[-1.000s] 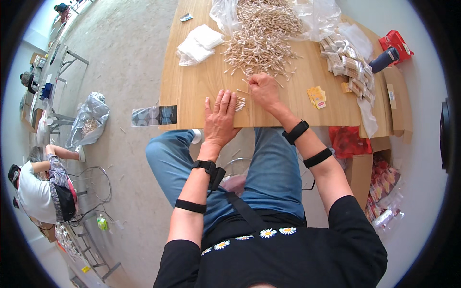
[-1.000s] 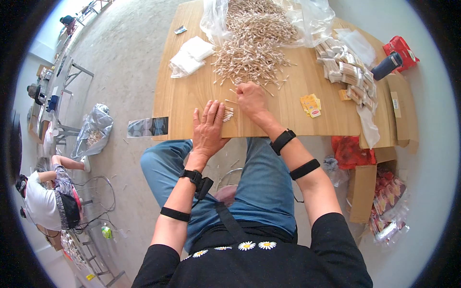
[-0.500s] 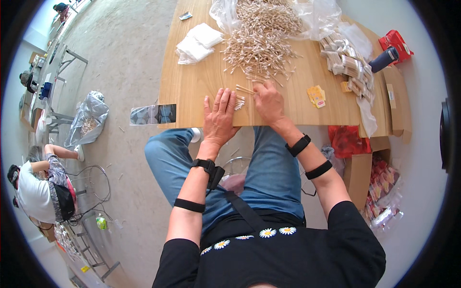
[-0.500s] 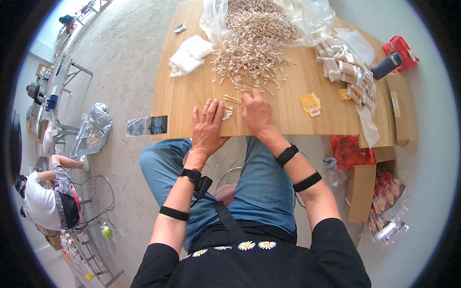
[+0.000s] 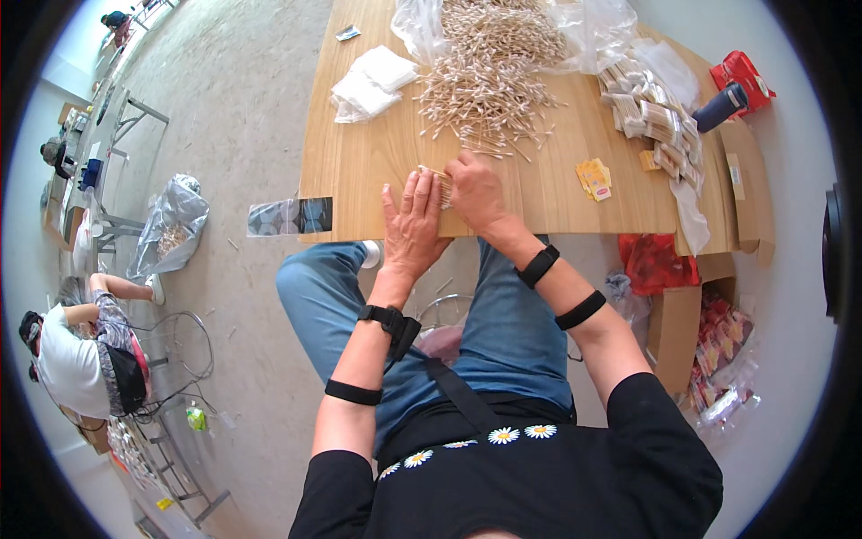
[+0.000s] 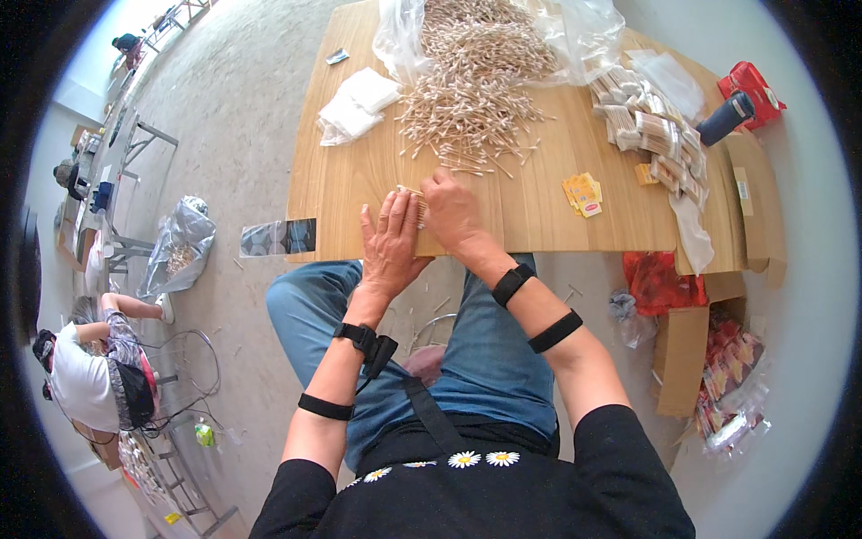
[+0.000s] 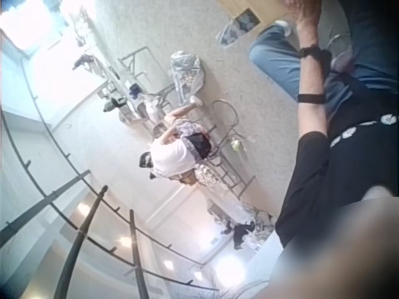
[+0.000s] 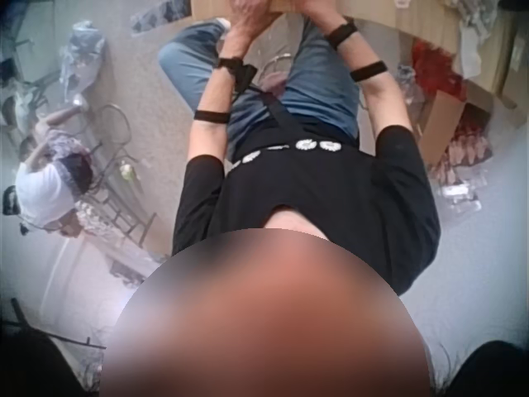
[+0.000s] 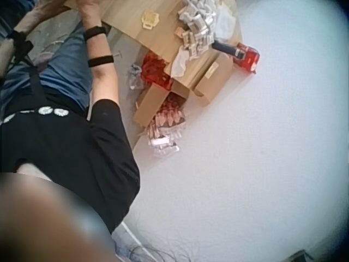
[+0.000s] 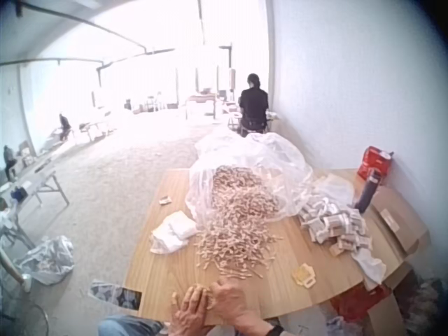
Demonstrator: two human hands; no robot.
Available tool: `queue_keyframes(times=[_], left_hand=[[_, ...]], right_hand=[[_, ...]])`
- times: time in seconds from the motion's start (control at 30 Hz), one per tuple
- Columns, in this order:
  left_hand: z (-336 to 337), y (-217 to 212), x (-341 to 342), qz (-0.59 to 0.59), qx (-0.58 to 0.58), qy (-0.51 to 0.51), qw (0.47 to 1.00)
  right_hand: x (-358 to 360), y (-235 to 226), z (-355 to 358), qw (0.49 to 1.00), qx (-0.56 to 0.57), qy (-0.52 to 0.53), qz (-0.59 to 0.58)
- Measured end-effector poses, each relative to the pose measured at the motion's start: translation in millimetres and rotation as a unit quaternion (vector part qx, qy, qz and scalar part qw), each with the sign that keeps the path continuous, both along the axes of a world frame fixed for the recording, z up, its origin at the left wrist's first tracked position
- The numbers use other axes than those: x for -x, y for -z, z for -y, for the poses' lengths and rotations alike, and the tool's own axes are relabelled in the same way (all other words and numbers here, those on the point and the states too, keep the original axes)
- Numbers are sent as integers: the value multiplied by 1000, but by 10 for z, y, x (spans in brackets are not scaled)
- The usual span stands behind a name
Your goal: The recorder is counting and packing cotton swabs into small plastic bags.
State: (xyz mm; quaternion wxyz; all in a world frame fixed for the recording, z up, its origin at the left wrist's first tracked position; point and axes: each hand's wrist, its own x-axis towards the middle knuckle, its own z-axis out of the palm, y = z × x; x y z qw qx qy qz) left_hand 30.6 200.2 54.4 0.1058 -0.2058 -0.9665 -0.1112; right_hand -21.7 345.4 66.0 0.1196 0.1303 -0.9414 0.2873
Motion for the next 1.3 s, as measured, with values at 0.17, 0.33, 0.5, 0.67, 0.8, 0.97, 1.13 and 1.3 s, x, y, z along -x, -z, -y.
queue_keyframes(times=[0.17, 0.33, 0.5, 0.67, 0.8, 0.97, 1.13, 1.3], left_hand=[[6, -159, -12, 23, 13, -2, 1000], [16, -191, 34, 68, -13, 31, 997], [-34, -92, 51, 67, 0, 21, 998], [-75, -94, -43, 63, -9, 0, 998], [-68, -42, -42, 41, -14, -7, 999], [-85, -41, -33, 35, -14, -4, 999], [-67, -52, -35, 43, -14, -8, 999], [-57, -21, -36, 35, -12, -10, 999]], right_hand=[[33, -19, -95, 1000, 0, 20, -2], [174, -79, -525, 987, -49, 151, -36], [159, 50, -652, 988, -73, 134, 3], [163, 28, -575, 992, -60, 113, 5], [260, -96, -475, 992, -64, 108, 16], [305, -6, -441, 990, -90, 102, 39], [285, -11, -457, 994, -71, 25, 77], [351, -110, -442, 992, -5, 45, 118]])
